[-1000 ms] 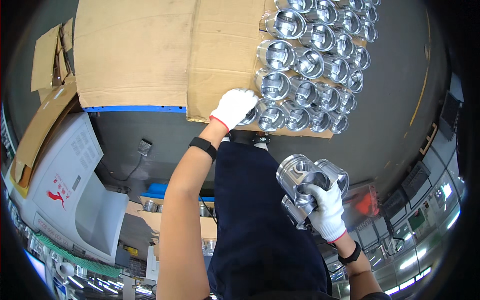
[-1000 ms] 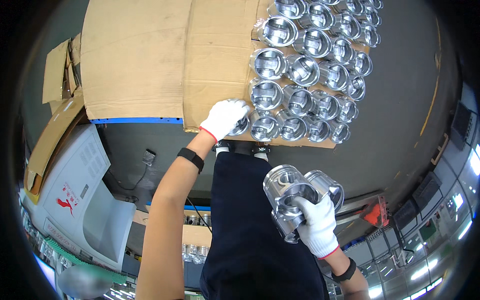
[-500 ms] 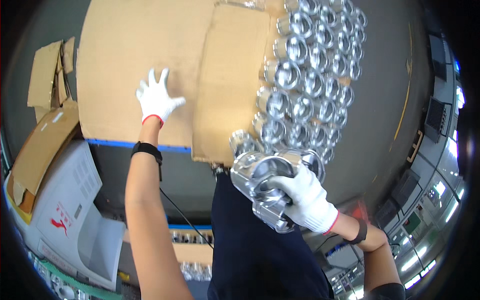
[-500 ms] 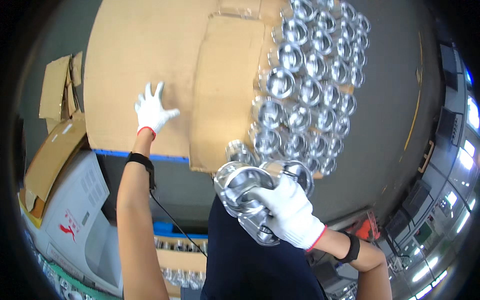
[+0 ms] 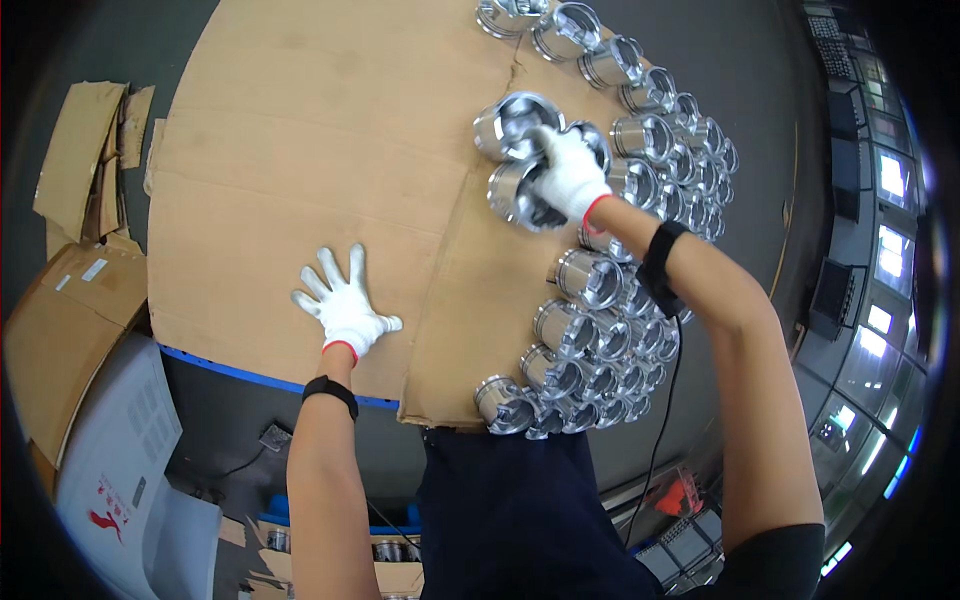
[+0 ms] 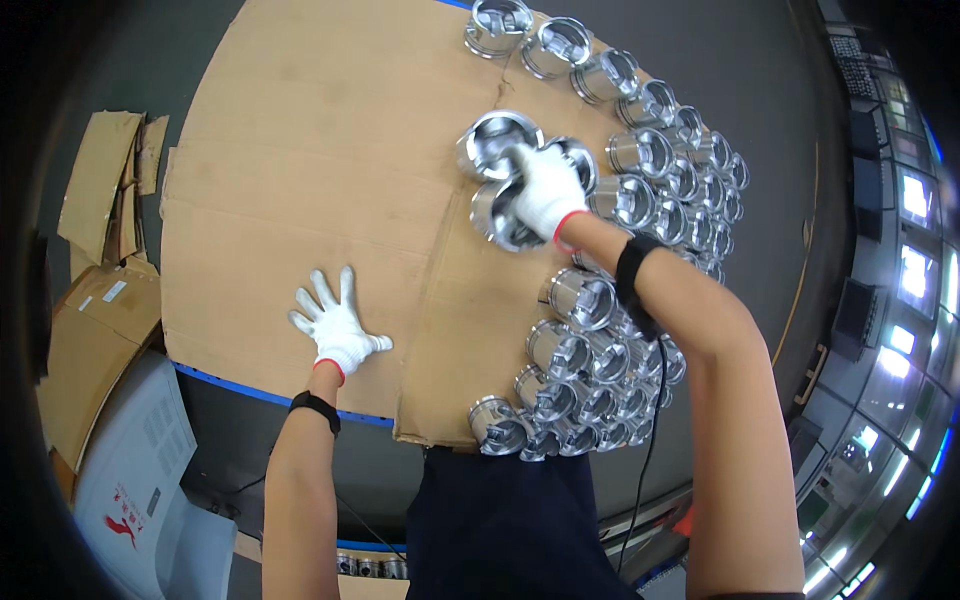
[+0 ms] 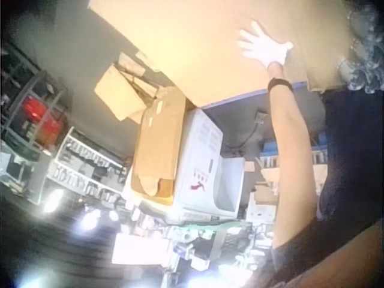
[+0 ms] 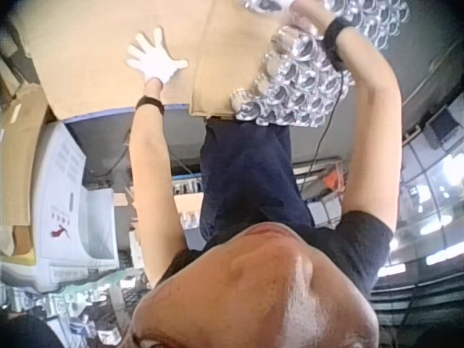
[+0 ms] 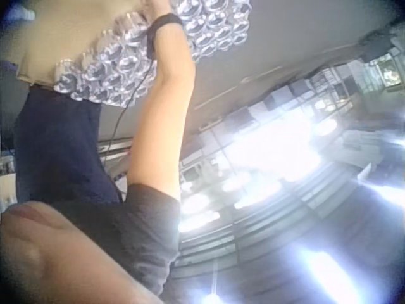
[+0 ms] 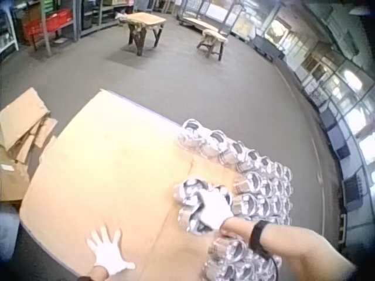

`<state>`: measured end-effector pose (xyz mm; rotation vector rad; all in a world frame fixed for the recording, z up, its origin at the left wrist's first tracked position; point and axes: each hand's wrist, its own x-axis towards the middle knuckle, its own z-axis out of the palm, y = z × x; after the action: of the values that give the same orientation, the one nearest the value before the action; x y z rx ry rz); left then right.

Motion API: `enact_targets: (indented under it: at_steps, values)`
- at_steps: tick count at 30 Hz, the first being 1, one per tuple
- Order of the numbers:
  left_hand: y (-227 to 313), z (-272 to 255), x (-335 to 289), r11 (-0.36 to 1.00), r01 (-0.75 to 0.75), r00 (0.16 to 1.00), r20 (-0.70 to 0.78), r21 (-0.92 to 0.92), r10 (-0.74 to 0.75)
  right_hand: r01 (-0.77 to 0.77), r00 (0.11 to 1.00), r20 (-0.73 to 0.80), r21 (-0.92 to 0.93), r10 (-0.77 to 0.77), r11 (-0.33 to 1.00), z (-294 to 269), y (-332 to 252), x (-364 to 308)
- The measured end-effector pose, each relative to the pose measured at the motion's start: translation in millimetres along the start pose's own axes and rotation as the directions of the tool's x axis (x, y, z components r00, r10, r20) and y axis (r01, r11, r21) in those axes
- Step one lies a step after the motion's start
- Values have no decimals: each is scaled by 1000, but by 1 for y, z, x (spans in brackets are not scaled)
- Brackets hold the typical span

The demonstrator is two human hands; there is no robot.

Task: Marking metal pistons using a laser marking machine, organizing them on a pallet, and then moving a pallet jack.

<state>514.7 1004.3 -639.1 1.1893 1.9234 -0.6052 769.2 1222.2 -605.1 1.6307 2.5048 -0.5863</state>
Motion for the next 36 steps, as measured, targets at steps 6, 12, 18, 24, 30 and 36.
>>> enact_targets:
  at_steps: [6,12,18,24,30,36]
  values:
    - [0,-8,0,1000,-3,1000,31,-9,3,-208,978,-18,-105,207,972,-13,61,70]
    - [-2,-3,2,1000,12,999,42,-7,-12,-178,983,-98,-286,156,942,-30,59,56]
    - [-1,-1,1,1000,20,1000,7,-2,-20,-325,945,17,122,326,938,-32,28,13]
    - [4,3,2,1000,18,1000,-21,10,-18,-122,991,47,-55,125,991,-6,58,3]
    - [2,7,-2,999,36,998,-52,38,-34,-28,999,38,-201,36,979,-10,61,-29]
    - [8,10,-2,998,49,996,-78,50,-45,-41,983,-185,-276,-11,960,-13,49,-73]
